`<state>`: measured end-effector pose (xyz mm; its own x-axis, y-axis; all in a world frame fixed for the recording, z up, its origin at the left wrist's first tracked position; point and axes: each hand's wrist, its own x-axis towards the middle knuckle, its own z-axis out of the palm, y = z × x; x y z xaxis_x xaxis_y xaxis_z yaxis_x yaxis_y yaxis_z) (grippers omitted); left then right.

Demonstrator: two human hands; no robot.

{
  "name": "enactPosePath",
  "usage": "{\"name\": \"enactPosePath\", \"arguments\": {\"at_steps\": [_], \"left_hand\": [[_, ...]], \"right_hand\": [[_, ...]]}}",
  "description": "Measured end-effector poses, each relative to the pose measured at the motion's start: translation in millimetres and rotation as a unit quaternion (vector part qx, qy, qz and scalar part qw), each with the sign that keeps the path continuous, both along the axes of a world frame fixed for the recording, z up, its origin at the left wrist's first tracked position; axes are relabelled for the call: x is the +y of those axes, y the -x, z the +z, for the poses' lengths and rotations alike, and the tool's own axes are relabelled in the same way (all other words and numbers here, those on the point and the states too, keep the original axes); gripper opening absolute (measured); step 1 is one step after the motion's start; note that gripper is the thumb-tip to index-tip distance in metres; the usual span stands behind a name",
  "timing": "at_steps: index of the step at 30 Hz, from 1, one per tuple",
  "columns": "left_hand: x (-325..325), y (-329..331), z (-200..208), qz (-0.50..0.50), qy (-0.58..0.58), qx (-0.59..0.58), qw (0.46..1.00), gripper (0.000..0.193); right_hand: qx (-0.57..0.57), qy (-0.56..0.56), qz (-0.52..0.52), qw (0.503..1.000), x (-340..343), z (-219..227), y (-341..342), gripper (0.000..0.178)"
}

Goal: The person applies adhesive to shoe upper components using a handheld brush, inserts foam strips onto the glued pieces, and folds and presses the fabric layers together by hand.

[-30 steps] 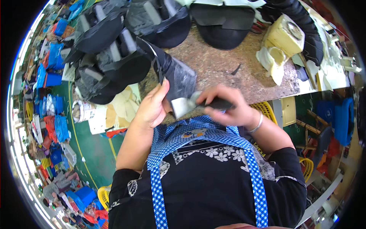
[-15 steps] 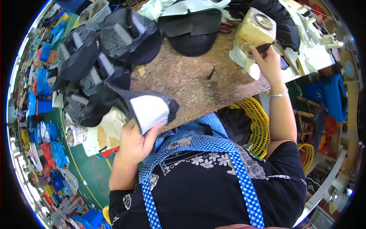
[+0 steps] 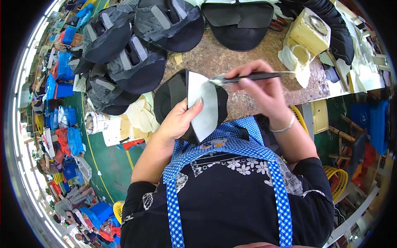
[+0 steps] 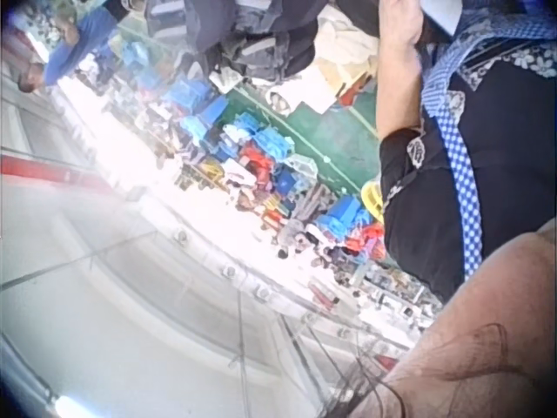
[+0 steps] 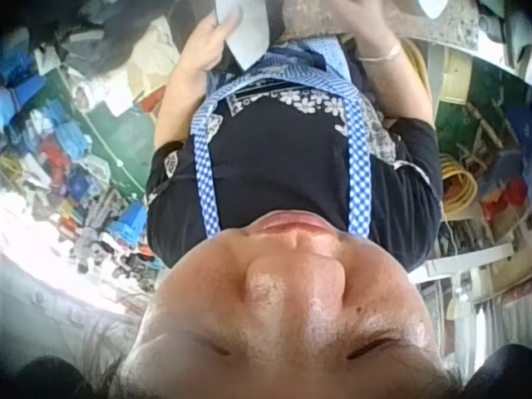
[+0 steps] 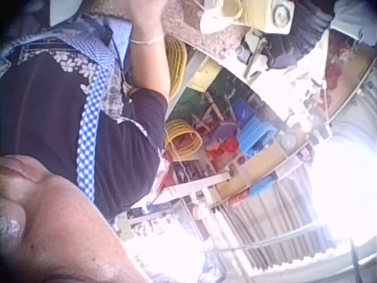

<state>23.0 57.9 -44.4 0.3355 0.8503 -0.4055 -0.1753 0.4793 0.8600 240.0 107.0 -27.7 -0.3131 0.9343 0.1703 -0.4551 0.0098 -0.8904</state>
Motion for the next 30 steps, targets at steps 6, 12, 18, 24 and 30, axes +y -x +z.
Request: {"name": "enactPosePath", "arguments": {"at_steps": [6,12,18,24,30], "left_hand": [[9,5,3,0.133,0.022,-0.096,0.986,0.036],[16,-2,5,0.133,0.021,-0.106,0.985,0.038],[15,0,4,0.112,0.018,-0.102,0.988,0.038],[20,-5,7,0.114,0.021,-0.128,0.985,0.041],[28,7,-9,0.037,-0.077,-0.022,0.996,0.060]], "right_hand": [[-0.192,-0.191,0.072,0.960,-41,-20,-1,0.016],[-0.206,-0.304,-0.011,0.930,-24,-10,15,0.020],[-0.173,-0.151,-0.089,0.969,9,-8,3,0.016],[-0.016,-0.006,0.036,0.999,18,-6,3,0.008],[-0.088,0.043,-0.194,0.976,-4,-2,-49,0.014]]}}
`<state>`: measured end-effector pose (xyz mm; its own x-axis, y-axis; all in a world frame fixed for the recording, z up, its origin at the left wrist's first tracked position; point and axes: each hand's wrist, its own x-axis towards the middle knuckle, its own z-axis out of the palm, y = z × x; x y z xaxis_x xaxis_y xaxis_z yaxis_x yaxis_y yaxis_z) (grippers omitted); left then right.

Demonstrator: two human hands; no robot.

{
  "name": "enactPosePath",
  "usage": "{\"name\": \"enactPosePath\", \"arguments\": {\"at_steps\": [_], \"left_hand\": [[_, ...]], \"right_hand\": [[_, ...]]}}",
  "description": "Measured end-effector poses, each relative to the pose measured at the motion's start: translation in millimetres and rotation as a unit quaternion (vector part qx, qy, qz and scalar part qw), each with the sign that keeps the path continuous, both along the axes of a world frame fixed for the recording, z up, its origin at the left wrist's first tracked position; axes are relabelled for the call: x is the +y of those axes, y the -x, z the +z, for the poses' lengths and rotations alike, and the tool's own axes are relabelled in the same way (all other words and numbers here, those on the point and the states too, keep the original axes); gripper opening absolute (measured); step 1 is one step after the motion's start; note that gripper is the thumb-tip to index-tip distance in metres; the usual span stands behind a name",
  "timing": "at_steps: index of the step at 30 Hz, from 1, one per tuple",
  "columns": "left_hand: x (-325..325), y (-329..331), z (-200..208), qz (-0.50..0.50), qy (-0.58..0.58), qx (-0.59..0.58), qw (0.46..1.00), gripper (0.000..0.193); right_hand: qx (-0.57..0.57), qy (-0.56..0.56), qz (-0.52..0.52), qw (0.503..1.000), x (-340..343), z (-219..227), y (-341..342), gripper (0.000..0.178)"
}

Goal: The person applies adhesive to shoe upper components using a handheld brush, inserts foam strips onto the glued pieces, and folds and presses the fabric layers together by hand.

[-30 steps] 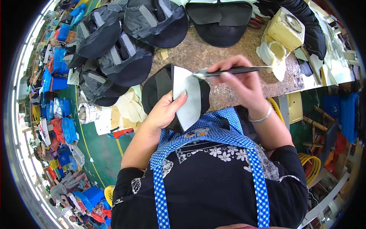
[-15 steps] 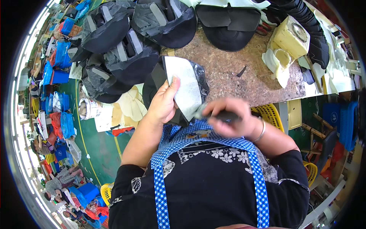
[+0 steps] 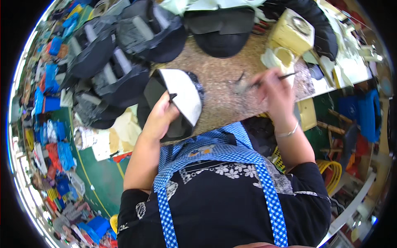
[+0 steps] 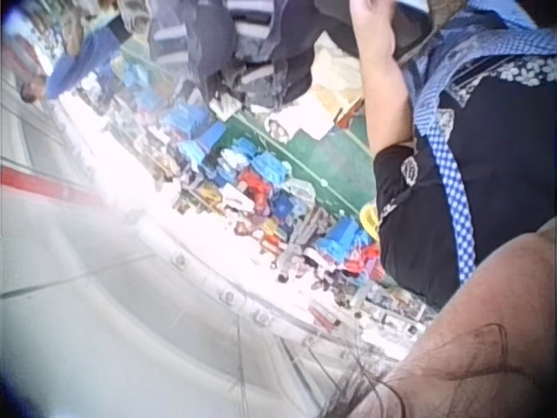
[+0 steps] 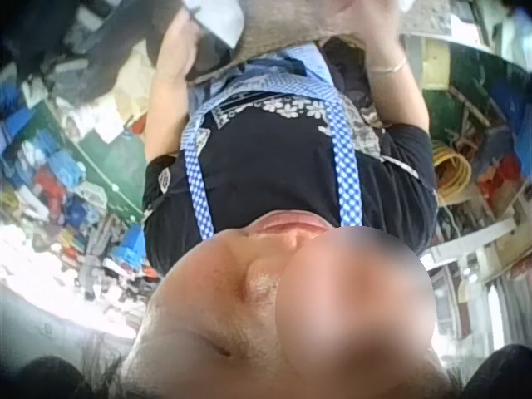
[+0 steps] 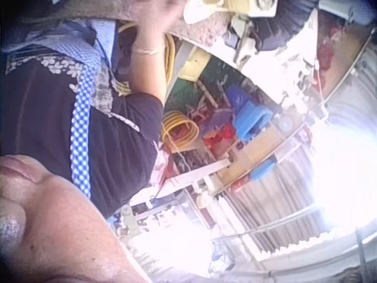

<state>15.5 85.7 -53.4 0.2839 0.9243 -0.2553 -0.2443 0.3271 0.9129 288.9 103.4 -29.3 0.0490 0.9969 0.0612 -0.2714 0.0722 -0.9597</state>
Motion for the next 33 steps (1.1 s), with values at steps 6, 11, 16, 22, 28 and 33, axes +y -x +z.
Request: {"name": "enactPosePath", "arguments": {"at_steps": [6,11,16,22,28,33], "left_hand": [[-32,-14,-1,-0.101,-0.388,0.567,0.719,0.056],[-36,-3,17,0.044,-0.221,0.323,0.919,0.028],[-39,0,49,0.059,-0.004,-0.054,0.997,0.049],[-41,-20,73,0.061,0.035,-0.129,0.989,0.050],[-32,-18,73,0.123,0.049,-0.184,0.974,0.057],[-28,-16,70,0.075,0.071,-0.256,0.961,0.055]], "right_hand": [[-0.358,-0.097,-0.277,0.886,50,-3,-84,0.021],[-0.329,-0.086,-0.299,0.892,58,-3,-105,0.020],[-0.211,0.095,-0.125,0.965,36,-1,-94,0.018],[-0.030,-0.264,0.118,0.957,-13,43,55,0.017],[-0.052,-0.260,0.227,0.937,-24,48,73,0.019],[-0.107,-0.298,0.304,0.899,-26,51,85,0.018]]}}
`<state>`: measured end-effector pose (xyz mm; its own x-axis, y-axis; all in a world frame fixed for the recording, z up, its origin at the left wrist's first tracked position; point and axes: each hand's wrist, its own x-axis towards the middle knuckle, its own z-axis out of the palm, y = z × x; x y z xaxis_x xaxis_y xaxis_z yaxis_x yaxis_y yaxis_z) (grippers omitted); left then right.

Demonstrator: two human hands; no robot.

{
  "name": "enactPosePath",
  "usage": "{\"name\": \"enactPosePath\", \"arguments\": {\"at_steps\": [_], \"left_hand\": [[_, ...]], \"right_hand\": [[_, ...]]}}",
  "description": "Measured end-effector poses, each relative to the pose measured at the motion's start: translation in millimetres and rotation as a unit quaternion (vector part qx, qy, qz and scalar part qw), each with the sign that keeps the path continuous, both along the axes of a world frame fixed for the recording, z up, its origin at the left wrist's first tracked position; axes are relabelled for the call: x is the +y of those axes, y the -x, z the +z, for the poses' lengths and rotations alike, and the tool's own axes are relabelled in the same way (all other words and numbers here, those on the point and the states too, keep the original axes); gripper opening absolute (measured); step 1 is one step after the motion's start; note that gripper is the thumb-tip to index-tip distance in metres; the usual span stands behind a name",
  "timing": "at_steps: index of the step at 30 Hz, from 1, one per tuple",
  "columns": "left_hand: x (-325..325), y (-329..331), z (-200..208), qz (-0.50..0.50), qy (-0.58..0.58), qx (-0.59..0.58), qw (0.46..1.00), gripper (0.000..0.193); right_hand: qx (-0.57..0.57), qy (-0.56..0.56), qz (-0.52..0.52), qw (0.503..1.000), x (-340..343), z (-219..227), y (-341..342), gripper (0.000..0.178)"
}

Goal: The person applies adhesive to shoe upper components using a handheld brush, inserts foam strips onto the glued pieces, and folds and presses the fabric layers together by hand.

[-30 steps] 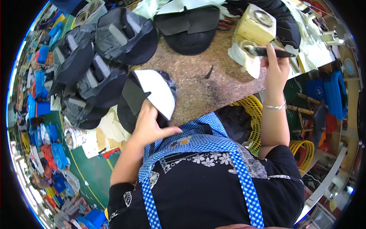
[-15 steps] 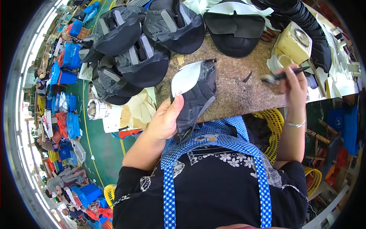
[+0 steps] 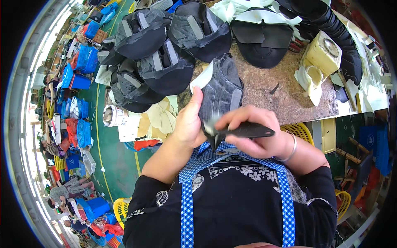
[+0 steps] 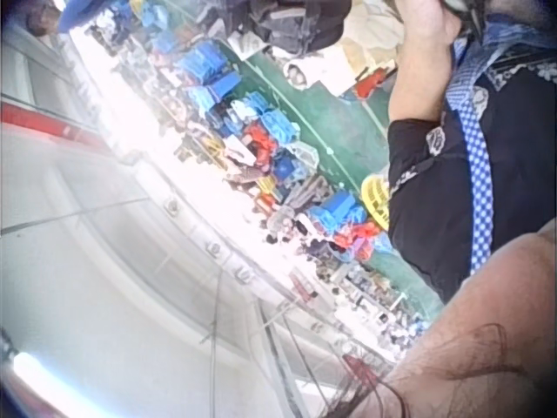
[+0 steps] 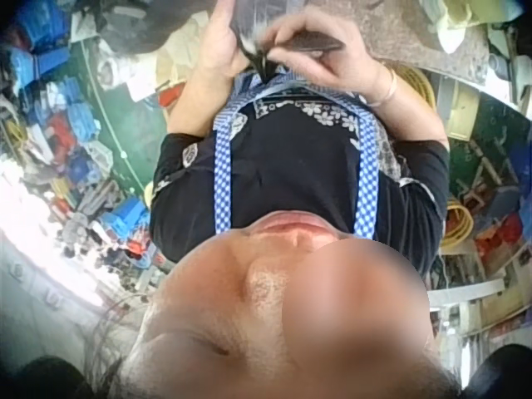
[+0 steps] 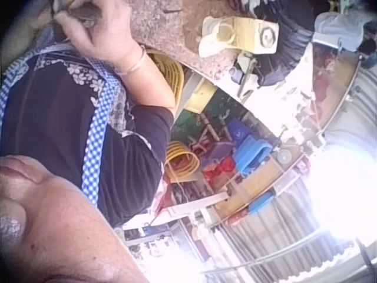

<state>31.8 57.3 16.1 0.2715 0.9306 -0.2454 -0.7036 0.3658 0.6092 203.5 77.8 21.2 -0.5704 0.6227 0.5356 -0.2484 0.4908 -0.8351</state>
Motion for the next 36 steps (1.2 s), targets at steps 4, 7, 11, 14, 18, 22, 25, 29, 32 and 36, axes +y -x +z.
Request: {"name": "enactPosePath", "arguments": {"at_steps": [4,7,11,14,18,22,25,29,32,36], "left_hand": [[0,3,2,-0.011,0.000,-0.038,0.999,0.056],[7,7,-6,0.008,0.027,-0.059,0.998,0.060],[-19,36,-37,-0.041,-0.049,-0.097,0.993,0.053],[-44,43,-34,-0.076,-0.144,0.308,0.937,0.052],[-42,69,-8,0.137,-0.180,0.368,0.902,0.045],[3,140,47,0.365,-0.231,0.334,0.838,0.044],[41,225,41,0.450,-0.190,0.206,0.848,0.035],[82,307,-14,0.455,-0.054,0.245,0.854,0.035],[82,303,-22,0.459,0.003,0.281,0.843,0.039],[74,291,-23,0.444,0.002,0.321,0.837,0.042]], "right_hand": [[0.088,0.128,-0.240,0.958,14,-5,-1,0.015],[-0.010,-0.016,-0.114,0.993,7,-8,0,0.013],[0.135,0.150,-0.224,0.954,15,-2,-23,0.002],[0.185,0.176,-0.300,0.919,31,-8,-51,0.007],[0.157,0.236,-0.301,0.910,36,-28,-63,0.005],[0.140,0.267,-0.317,0.899,42,-36,-62,0.003],[0.082,0.220,-0.291,0.928,48,-42,-49,0.007],[-0.202,0.058,-0.348,0.914,69,-24,-36,0.017],[-0.353,-0.073,-0.488,0.795,114,-5,-36,0.033],[-0.578,-0.223,-0.513,0.594,187,14,-59,0.041]]}}
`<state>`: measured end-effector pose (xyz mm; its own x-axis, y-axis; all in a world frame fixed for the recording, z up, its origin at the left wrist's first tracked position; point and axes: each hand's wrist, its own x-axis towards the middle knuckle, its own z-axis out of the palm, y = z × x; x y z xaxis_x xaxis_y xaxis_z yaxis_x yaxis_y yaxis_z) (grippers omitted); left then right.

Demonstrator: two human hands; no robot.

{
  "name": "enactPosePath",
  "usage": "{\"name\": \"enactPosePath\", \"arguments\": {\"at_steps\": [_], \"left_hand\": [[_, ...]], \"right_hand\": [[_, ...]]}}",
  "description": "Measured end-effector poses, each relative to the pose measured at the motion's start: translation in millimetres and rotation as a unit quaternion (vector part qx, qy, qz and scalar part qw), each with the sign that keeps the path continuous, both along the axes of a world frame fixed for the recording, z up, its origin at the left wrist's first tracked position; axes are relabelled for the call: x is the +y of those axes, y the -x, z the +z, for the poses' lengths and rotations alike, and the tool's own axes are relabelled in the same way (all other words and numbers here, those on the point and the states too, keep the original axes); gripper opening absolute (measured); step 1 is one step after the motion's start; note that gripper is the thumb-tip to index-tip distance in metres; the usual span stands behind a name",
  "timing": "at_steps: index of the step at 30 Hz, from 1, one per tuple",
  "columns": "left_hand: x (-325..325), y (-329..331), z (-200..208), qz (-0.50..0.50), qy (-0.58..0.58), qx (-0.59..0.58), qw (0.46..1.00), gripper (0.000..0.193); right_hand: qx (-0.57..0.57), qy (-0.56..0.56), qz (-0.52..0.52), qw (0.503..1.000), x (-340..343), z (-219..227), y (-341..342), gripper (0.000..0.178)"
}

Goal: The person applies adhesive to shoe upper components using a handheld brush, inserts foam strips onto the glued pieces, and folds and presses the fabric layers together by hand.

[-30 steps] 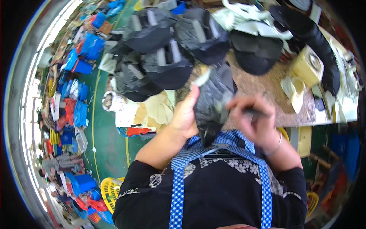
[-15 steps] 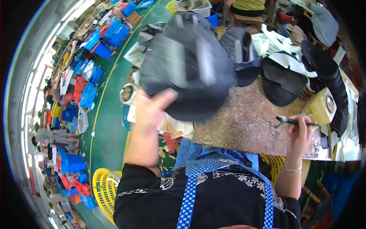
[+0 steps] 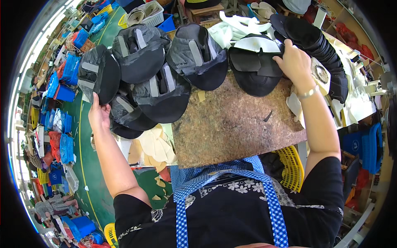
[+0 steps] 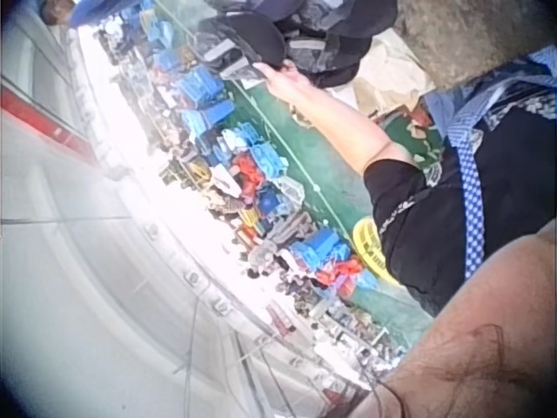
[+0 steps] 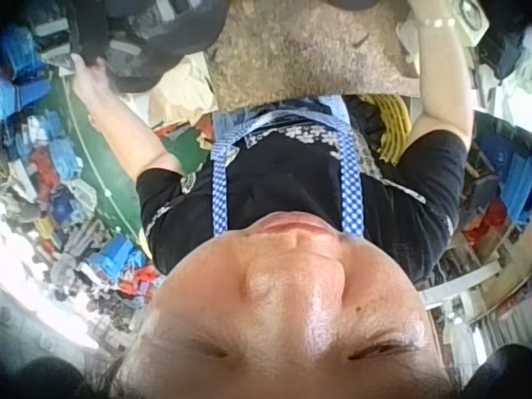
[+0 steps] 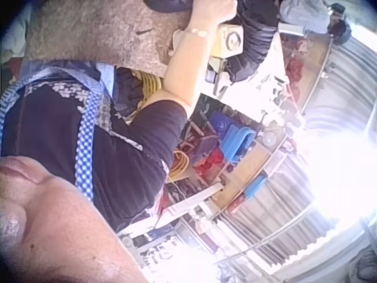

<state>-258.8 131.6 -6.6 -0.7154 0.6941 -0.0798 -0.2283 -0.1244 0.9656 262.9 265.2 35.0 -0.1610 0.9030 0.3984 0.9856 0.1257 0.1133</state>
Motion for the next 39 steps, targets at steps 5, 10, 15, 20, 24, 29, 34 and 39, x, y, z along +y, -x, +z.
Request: {"name": "enactPosePath", "arguments": {"at_steps": [5,10,15,20,24,29,34,39], "left_hand": [[-14,-41,22,0.057,0.129,0.062,0.988,0.047],[-39,-62,6,0.126,0.060,0.305,0.942,0.042],[-55,-197,-20,-0.550,0.020,-0.201,0.810,0.059],[-49,-257,-60,-0.327,0.138,-0.389,0.850,0.047],[-67,-254,-59,-0.355,0.110,-0.333,0.867,0.033],[-82,-251,-72,-0.340,0.119,-0.200,0.911,0.024],[-89,-259,-69,-0.314,0.095,0.031,0.944,0.032],[-92,-243,-71,-0.316,0.146,0.384,0.855,0.064]], "right_hand": [[-0.097,0.039,-0.010,0.994,53,-33,-32,0.020],[0.063,-0.099,-0.032,0.993,-41,22,-2,0.024],[0.145,-0.196,0.226,0.943,-135,-31,-11,0.032],[0.077,0.040,0.339,0.937,-184,-70,-14,0.023],[0.524,-0.105,0.157,0.830,-171,-57,-56,0.016],[0.527,-0.008,-0.025,0.850,-127,-45,-111,0.025],[0.254,-0.042,0.009,0.966,-95,-67,-116,0.034],[0.596,0.034,-0.099,0.796,-100,-65,-167,0.024]]}}
